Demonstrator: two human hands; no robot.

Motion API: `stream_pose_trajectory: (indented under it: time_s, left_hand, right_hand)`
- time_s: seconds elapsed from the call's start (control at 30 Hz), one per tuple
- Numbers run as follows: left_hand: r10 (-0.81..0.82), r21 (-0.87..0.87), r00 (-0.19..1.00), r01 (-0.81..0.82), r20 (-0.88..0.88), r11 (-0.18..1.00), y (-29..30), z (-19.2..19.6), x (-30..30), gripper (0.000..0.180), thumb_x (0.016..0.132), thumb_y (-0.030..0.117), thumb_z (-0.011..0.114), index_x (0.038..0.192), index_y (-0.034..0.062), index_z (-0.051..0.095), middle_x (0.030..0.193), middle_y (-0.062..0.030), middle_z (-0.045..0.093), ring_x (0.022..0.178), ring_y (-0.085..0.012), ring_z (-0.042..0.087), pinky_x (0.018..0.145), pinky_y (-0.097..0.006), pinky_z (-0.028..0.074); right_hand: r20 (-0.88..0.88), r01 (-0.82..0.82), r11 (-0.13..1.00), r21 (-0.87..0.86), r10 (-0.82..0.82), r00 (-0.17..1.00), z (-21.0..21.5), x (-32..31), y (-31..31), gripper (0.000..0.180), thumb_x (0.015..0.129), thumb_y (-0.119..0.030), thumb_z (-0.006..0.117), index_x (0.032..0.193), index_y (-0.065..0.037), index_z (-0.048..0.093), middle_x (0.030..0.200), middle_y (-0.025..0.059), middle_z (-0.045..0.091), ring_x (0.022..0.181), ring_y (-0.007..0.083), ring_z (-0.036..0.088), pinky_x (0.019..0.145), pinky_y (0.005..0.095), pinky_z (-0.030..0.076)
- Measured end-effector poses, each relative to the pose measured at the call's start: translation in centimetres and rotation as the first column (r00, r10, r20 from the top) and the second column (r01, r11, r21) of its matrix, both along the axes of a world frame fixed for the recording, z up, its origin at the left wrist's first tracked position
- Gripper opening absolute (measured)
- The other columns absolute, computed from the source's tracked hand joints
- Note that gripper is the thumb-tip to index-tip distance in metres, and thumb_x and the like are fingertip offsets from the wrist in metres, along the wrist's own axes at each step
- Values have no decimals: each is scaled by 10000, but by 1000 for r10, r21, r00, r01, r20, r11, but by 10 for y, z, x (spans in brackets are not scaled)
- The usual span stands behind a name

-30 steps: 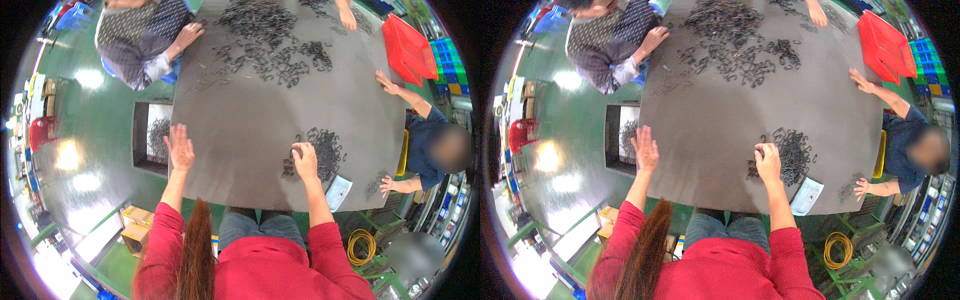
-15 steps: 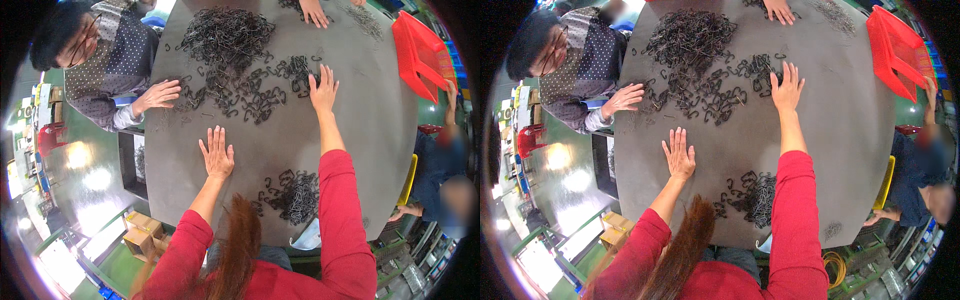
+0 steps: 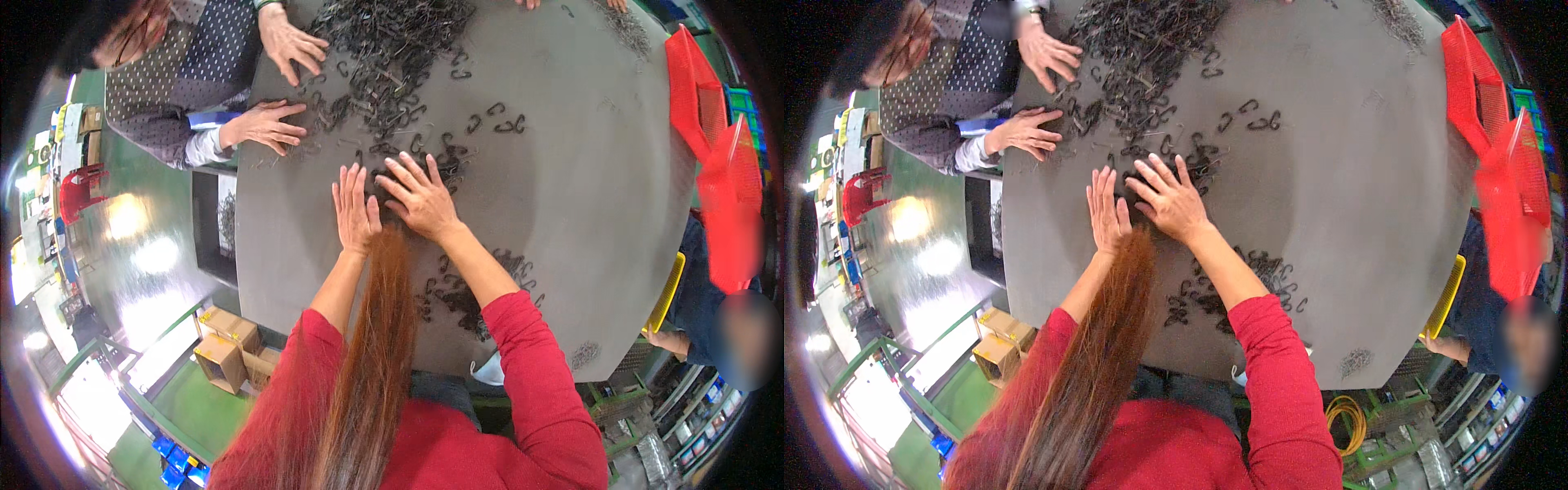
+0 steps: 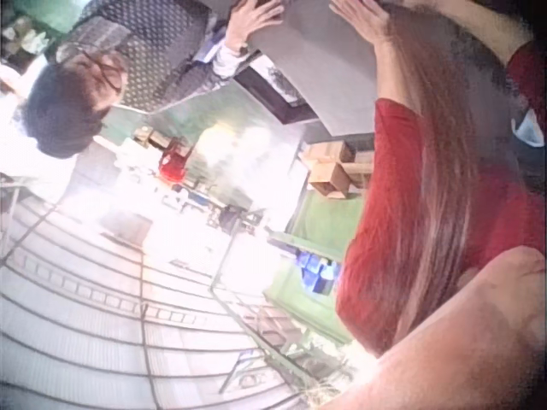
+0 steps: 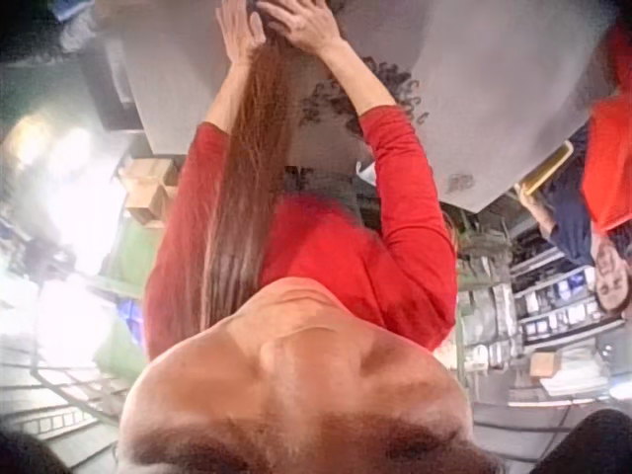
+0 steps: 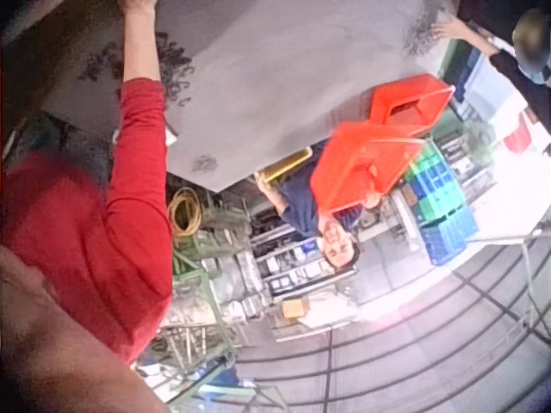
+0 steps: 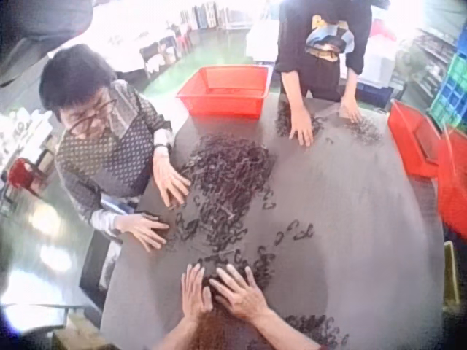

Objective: The person sorts small metal hooks on a table, separating them into piles and placing some into a red basket. Other people at the table also sort hooks into yellow and red baskets.

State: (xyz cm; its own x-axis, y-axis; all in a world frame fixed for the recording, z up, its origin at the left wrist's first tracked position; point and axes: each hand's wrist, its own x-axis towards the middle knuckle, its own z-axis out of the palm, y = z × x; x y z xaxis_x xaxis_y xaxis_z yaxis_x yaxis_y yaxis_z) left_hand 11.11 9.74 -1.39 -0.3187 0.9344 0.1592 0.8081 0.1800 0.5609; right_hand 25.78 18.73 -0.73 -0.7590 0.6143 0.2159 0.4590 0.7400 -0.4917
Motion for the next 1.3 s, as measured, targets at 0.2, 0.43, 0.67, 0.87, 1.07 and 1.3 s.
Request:
stream_pose_trajectory:
  time_s: [0.2, 0.43, 0.67, 0.87, 1.07, 1.3]
  left_hand:
    - [-189, -14, 981, 189, -47, 982, -12, 11, -13, 489, 915, 168, 459, 1400, 175, 402, 1470, -24, 367, 1415, -271, 224, 1143, -499, 131]
    - [-226, -219, 969, 199, -104, 955, -122, 22, -67, 512, 917, 133, 448, 1423, 150, 373, 1482, -34, 352, 1423, -273, 200, 1145, -496, 113]
    - [-205, -221, 971, 175, -120, 959, -196, 29, -101, 542, 929, 152, 432, 1452, 123, 292, 1503, -65, 300, 1434, -270, 162, 1147, -504, 110]
    - [-283, -109, 958, 277, -43, 955, -186, 46, -77, 537, 927, 142, 439, 1443, 94, 296, 1493, -89, 312, 1432, -292, 168, 1129, -488, 155]
    - [-547, -12, 837, 546, -8, 837, -172, 75, -14, 546, 911, 110, 476, 1429, 61, 314, 1470, -118, 342, 1411, -309, 219, 1127, -468, 177]
    - [-717, -49, 694, 720, 67, 692, -205, 95, 75, 558, 886, 99, 510, 1412, 41, 334, 1437, -142, 371, 1401, -312, 240, 1118, -473, 203]
  right_hand:
    - [93, 313, 949, -31, -309, 946, 4, -9, -47, 477, 926, -355, 506, 1364, -170, 467, 1479, 82, 342, 1413, 268, 217, 1141, 536, 61]
    - [140, 164, 979, -117, -148, 979, 11, -44, -161, 562, 889, -335, 558, 1399, -157, 401, 1500, 73, 306, 1416, 261, 208, 1135, 560, 70]
    - [111, 363, 924, -116, -352, 930, 61, -10, -252, 556, 874, -260, 589, 1394, -195, 403, 1488, 62, 320, 1412, 263, 218, 1152, 525, 66]
    - [-34, 909, 371, 189, -923, 384, 186, 141, -276, 526, 839, -207, 594, 1332, -88, 453, 1415, 182, 372, 1341, 408, 280, 1108, 549, 185]
    - [32, 783, -615, 90, -784, -620, 167, 323, -416, 1015, 680, -329, 814, 1444, -57, 205, 1426, 293, 268, 1342, 412, 257, 1073, 520, 289]
    - [249, 175, -407, -896, -789, -562, 109, 354, -463, 303, 801, -164, 702, 1047, -11, 612, 1018, 131, 666, 890, 259, 657, 725, 417, 552]
